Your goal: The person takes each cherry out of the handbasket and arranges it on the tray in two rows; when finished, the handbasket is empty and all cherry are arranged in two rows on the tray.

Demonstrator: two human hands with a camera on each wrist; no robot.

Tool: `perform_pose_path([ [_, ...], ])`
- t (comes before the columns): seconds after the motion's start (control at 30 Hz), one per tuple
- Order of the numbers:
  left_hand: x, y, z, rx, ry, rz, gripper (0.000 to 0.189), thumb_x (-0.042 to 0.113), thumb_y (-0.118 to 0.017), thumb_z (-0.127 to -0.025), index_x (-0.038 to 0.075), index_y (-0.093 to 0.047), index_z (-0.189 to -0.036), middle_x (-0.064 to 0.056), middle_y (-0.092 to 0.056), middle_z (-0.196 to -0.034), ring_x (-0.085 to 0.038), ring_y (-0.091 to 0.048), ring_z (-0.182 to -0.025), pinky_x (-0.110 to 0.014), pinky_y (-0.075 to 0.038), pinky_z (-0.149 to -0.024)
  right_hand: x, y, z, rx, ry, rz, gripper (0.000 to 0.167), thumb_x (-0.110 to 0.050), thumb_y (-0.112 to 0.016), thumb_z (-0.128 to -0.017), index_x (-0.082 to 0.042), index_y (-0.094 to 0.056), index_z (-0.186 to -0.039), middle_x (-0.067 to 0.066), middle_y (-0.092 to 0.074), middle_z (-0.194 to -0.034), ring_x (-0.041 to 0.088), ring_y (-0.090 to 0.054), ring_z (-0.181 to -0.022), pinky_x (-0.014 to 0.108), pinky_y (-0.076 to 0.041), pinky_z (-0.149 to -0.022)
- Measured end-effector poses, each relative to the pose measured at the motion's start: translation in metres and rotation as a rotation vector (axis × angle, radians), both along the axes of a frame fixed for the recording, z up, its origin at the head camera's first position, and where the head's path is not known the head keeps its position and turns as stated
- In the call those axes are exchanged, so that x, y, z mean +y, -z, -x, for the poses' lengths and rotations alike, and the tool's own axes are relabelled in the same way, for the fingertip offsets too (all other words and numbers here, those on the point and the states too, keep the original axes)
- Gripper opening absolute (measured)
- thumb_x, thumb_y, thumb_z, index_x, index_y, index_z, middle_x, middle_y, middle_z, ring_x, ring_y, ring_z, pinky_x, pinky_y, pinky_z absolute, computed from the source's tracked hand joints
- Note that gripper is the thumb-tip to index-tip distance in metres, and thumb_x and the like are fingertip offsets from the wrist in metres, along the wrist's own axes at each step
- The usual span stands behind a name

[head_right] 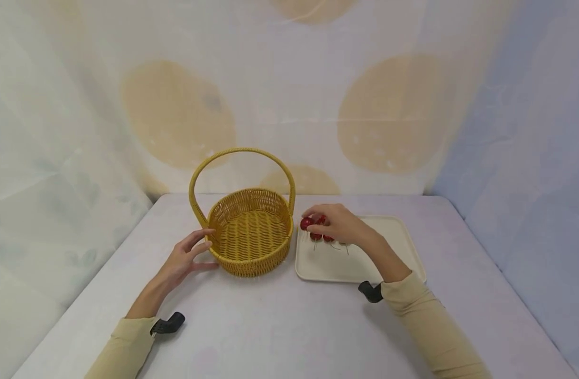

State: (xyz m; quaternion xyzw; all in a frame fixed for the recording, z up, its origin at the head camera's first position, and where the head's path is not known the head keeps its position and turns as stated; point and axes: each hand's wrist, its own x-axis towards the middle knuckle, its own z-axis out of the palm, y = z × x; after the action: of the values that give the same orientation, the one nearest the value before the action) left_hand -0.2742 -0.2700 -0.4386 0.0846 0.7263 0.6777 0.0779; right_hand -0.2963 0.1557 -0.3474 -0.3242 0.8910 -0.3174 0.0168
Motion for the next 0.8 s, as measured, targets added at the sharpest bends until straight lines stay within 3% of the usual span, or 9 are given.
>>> perform_pose_path([
  [0.2, 0.001, -0.001, -0.001, 0.009, 0.001, -0.002, 0.061, 0.03, -0.064, -0.096, 0.006, -0.039, -0.145, -0.001, -0.023, -0.16, -0.037, -0.028, -0.146, -0.056, -0.059, -0.084, 0.038, 0.02, 0.004, 0.012, 0.063, -0.03, 0.036, -0.021, -0.068, -0.093, -0.009, -0.064, -0.127, 0.009, -0.069, -0.11, 0.014, -0.056, -0.064, 0.022, -0.05, -0.055],
  [0.43, 0.001, -0.002, 0.0, 0.016, 0.012, 0.006, 0.06, 0.031, -0.063, -0.096, 0.007, -0.039, -0.146, -0.001, -0.022, -0.161, -0.037, -0.027, -0.146, -0.056, -0.059, -0.084, 0.074, 0.036, 0.011, -0.044, 0.119, -0.079, 0.036, -0.017, -0.066, -0.094, -0.006, -0.062, -0.128, 0.015, -0.068, -0.108, 0.027, -0.063, -0.064, 0.025, -0.049, -0.051],
  [0.8, 0.001, -0.001, 0.0, 0.014, 0.004, 0.006, 0.06, 0.03, -0.063, -0.097, 0.007, -0.039, -0.146, -0.001, -0.023, -0.161, -0.037, -0.028, -0.146, -0.055, -0.059, -0.083, 0.1, 0.048, 0.015, -0.08, 0.142, -0.125, 0.035, -0.017, -0.065, -0.095, -0.003, -0.062, -0.127, 0.02, -0.069, -0.111, 0.021, -0.067, -0.068, 0.025, -0.052, -0.055],
])
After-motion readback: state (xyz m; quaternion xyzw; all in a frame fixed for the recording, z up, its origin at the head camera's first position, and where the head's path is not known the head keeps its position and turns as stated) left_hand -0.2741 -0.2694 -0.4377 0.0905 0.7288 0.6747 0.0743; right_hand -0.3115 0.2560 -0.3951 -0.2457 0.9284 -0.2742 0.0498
